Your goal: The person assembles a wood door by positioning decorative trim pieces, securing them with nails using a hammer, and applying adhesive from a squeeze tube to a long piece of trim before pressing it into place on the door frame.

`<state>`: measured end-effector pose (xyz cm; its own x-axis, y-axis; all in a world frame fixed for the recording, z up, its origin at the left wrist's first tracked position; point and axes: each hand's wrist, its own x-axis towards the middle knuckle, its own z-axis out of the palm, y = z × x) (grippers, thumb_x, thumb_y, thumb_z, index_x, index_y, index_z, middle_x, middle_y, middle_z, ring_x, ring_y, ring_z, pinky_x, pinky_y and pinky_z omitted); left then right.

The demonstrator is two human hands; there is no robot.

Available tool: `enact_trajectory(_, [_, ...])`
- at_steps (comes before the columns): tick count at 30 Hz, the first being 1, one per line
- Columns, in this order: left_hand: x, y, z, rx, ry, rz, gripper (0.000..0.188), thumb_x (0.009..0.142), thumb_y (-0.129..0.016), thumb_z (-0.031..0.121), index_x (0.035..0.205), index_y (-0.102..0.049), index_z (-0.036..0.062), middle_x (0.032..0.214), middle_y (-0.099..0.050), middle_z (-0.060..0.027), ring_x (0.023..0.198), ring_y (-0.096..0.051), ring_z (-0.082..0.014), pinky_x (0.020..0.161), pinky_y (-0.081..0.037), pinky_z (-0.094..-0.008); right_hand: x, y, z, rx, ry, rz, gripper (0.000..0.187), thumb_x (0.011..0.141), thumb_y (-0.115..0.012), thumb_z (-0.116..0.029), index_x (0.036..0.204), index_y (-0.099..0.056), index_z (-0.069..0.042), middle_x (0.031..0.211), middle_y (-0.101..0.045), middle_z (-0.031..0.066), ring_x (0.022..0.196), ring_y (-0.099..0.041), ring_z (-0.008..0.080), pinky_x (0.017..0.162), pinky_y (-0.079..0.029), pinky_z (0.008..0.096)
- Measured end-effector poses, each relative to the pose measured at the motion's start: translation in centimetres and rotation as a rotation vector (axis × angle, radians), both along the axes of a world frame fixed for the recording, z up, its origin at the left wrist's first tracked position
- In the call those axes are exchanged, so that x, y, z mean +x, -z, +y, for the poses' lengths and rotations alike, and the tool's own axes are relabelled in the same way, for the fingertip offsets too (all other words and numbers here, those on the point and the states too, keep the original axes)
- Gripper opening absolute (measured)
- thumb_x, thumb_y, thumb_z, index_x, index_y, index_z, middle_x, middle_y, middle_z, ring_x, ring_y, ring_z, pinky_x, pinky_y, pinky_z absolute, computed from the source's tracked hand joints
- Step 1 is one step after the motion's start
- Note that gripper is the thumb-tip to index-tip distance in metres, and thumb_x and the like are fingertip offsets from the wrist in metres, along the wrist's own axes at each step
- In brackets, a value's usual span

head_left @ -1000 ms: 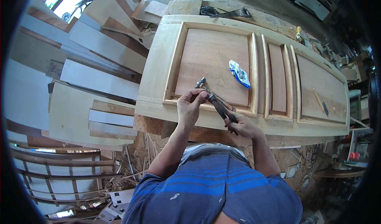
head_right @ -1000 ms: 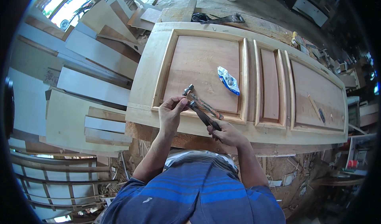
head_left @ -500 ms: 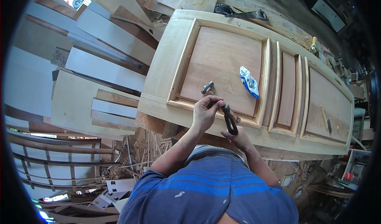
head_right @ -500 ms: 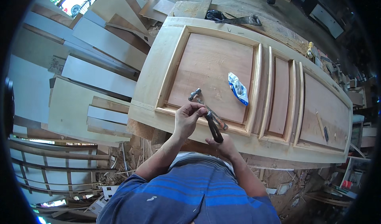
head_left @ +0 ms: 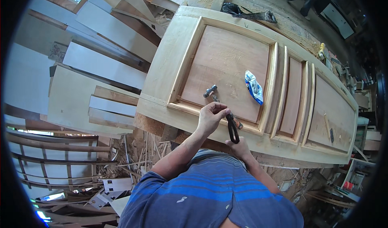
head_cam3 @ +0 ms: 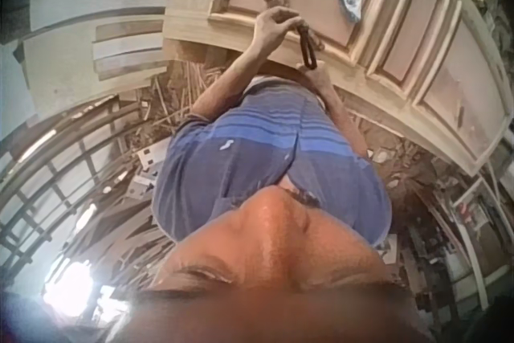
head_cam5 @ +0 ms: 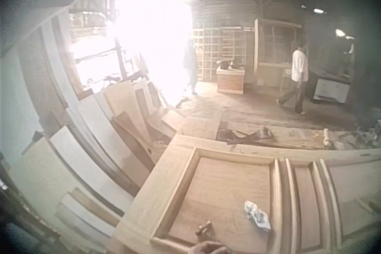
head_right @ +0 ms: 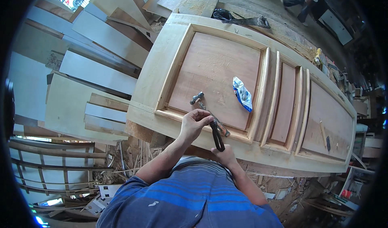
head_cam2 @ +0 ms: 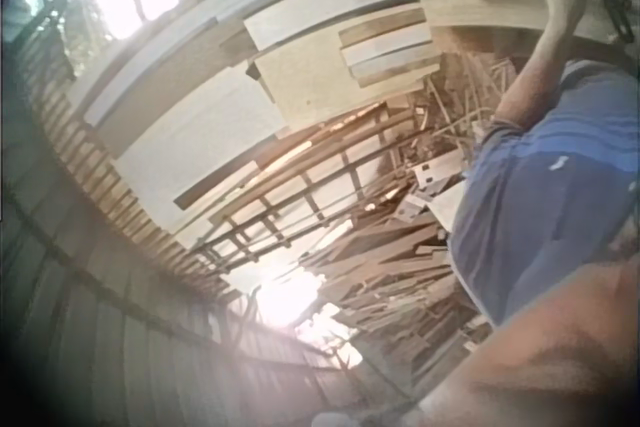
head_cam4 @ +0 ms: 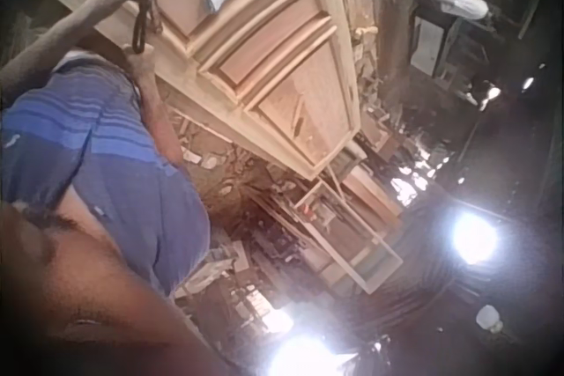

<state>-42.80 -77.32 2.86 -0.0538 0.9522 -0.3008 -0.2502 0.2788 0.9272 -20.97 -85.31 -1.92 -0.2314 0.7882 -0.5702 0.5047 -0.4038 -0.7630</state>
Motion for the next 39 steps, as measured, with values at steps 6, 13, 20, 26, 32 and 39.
enact_trajectory(6, [0.1,1.1,0.0,-0.061,0.026,-0.032,0.021,0.1,-0.083,0.01,0.114,-0.076,-0.0039,0.104,-0.082,-0.0116,0.096,-0.079,-0.0163,0.091,-0.065,-0.0304,0.3,0.2,-0.3,-0.061,0.028,-0.001,0.04,0.091,-0.079,-0.029,0.071,-0.063,0.002,0.06,-0.058,0.008,0.059,-0.056,0.0182,0.06,-0.047,0.0445])
enact_trajectory(13, [-0.4,1.3,0.8,-0.125,-0.024,-0.103,0.023,0.102,-0.083,0.015,0.115,-0.075,-0.0022,0.1,-0.08,-0.0086,0.091,-0.077,-0.0144,0.087,-0.064,-0.0297,0.2,0.7,-0.6,-0.052,0.064,-0.042,0.044,0.094,-0.078,-0.034,0.073,-0.064,0.002,0.06,-0.058,0.0094,0.06,-0.057,0.0194,0.061,-0.047,0.0454])
enact_trajectory(20, [-5.4,3.4,2.7,0.01,-0.216,0.009,0.018,0.102,-0.08,0.01,0.114,-0.072,-0.0013,0.103,-0.076,-0.0073,0.092,-0.074,-0.0147,0.089,-0.063,-0.0315,0.9,-3.9,5.0,0.26,0.224,-0.326,0.035,0.095,-0.082,-0.036,0.096,-0.071,-0.002,0.078,-0.07,0.0144,0.073,-0.069,0.0293,0.073,-0.054,0.0473])
enact_trajectory(26, [-8.6,4.0,5.9,0.084,-0.313,0.157,0.025,0.102,-0.079,0.008,0.123,-0.075,-0.0034,0.107,-0.078,-0.0085,0.098,-0.075,-0.0145,0.092,-0.062,-0.0293,0.8,-2.3,11.5,0.356,0.173,-0.559,0.04,0.091,-0.085,-0.024,0.12,-0.069,-0.003,0.107,-0.075,0.018,0.105,-0.073,0.0394,0.095,-0.057,0.0507])
enact_trajectory(32, [-13.4,5.3,12.6,0.242,-0.504,0.293,0.017,0.101,-0.079,0.008,0.114,-0.079,-0.0029,0.102,-0.082,-0.009,0.091,-0.075,-0.0124,0.084,-0.06,-0.0274,-0.1,0.2,12.0,0.827,0.135,-0.618,0.053,0.087,-0.087,-0.018,0.134,-0.067,-0.003,0.124,-0.069,0.02,0.125,-0.062,0.0416,0.11,-0.049,0.0518])
enact_trajectory(39, [-16.6,5.7,22.1,0.175,-0.547,0.583,0.025,0.1,-0.082,0.014,0.118,-0.078,-0.0029,0.104,-0.083,-0.0145,0.092,-0.076,-0.0159,0.085,-0.06,-0.0298,-4.5,-1.9,9.8,0.773,-0.051,-0.319,0.048,0.088,-0.086,-0.022,0.128,-0.07,-0.002,0.124,-0.067,0.0186,0.124,-0.06,0.0407,0.109,-0.047,0.0527])
